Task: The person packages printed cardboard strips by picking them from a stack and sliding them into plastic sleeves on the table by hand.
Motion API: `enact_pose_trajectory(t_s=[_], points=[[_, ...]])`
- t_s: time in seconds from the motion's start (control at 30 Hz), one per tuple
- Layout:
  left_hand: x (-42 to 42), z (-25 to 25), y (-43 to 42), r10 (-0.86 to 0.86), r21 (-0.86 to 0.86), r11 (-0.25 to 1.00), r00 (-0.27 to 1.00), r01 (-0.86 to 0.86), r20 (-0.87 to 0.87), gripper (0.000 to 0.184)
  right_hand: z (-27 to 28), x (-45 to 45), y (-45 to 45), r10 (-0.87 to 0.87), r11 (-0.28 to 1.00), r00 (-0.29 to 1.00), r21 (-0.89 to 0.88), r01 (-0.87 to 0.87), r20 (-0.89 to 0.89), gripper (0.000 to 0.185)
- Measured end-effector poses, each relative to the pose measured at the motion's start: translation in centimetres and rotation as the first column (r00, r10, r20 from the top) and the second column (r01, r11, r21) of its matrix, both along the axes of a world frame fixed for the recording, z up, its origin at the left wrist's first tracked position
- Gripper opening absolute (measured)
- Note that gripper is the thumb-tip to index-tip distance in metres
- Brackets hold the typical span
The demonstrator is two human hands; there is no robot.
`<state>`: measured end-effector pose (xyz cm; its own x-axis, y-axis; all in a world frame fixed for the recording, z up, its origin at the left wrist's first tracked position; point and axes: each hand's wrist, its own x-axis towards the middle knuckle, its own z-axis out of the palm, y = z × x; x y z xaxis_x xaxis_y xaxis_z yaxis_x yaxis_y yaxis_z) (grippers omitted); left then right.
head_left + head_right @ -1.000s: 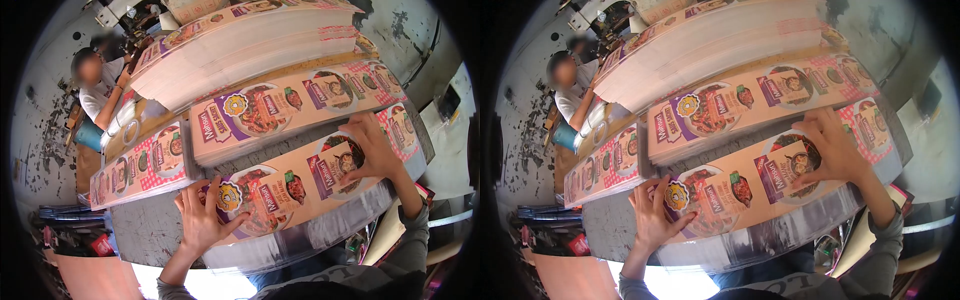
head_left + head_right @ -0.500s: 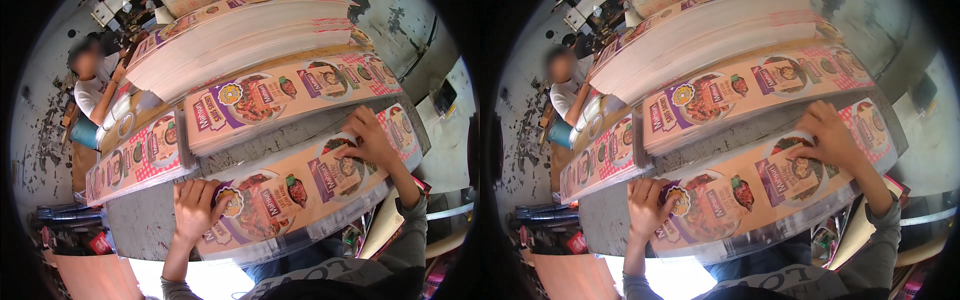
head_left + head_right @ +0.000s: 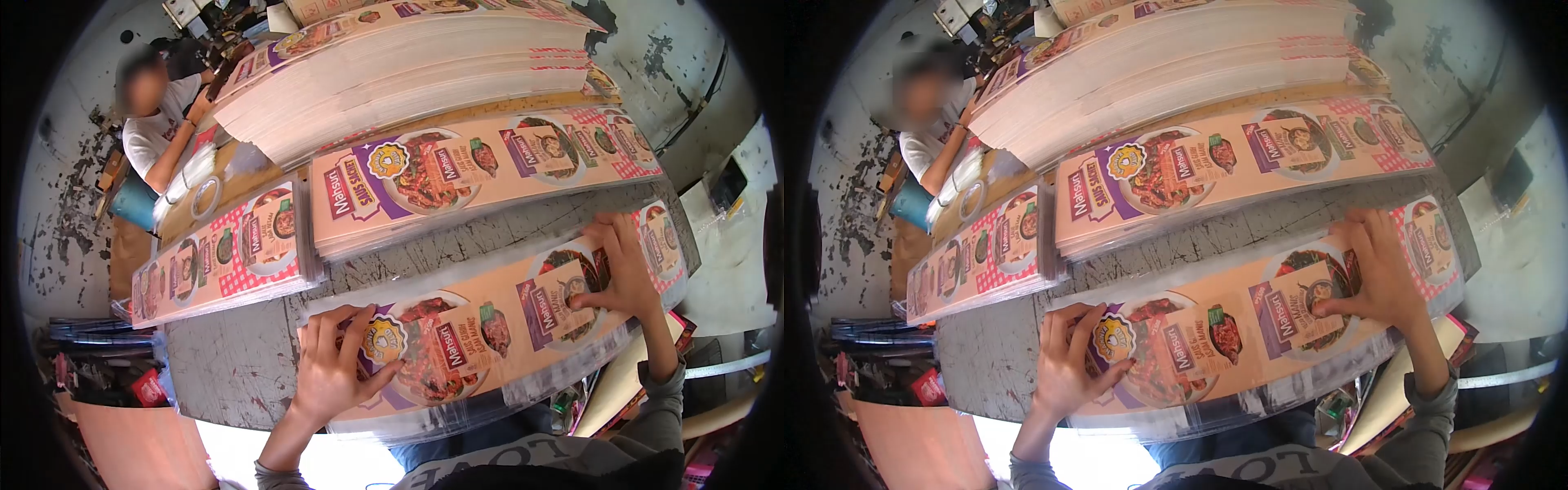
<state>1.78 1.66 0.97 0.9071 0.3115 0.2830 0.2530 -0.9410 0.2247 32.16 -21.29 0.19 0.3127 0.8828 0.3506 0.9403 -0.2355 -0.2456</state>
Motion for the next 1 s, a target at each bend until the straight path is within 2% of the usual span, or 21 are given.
enact_pose_trajectory(t_s=[0.17,0.23,0.3,0.4,0.57,0.7,0.83,0.93,1.0], points=[[0.8,-0.4,0.6,-0.006,0.038,0.999,1.000,0.005,0.022,0.062,0.1,0.3,0.4,0.017,1.000,0.999,-0.002,-0.017,0.050,0.078],[1.1,-0.6,0.9,-0.035,0.070,0.997,0.997,0.030,0.074,0.050,0.0,0.3,0.5,0.032,0.999,0.996,0.005,-0.032,0.079,0.077],[1.0,-0.8,0.9,-0.051,0.058,0.997,0.996,0.047,0.072,0.048,0.0,0.4,0.8,0.049,0.997,0.997,0.054,-0.053,0.061,0.072],[1.0,-0.9,1.0,-0.082,0.045,0.996,0.993,0.078,0.080,0.044,-0.3,0.6,0.7,0.047,0.998,0.999,0.040,-0.048,0.008,0.069],[0.9,-1.1,0.9,-0.106,0.020,0.994,0.991,0.105,0.081,0.036,0.1,0.5,1.0,0.061,0.997,0.997,0.039,-0.063,0.047,0.066],[0.6,-1.3,0.6,-0.108,0.092,0.991,0.988,0.098,0.113,0.030,-0.2,0.5,0.9,0.080,0.994,0.991,0.073,-0.087,0.103,0.064],[0.6,-1.2,0.2,-0.109,0.149,0.985,0.982,0.086,0.156,0.025,-0.2,0.4,0.7,0.075,0.995,0.993,0.059,-0.080,0.088,0.063],[0.6,-1.2,0.1,-0.110,0.165,0.983,0.980,0.083,0.163,0.024,-0.4,0.0,0.9,0.054,0.995,0.999,0.086,-0.054,-0.001,0.061],[0.6,-1.0,0.0,-0.113,0.183,0.979,0.983,0.085,0.144,0.022,-0.4,0.3,0.9,0.150,0.986,0.985,0.065,-0.156,0.088,0.057]])
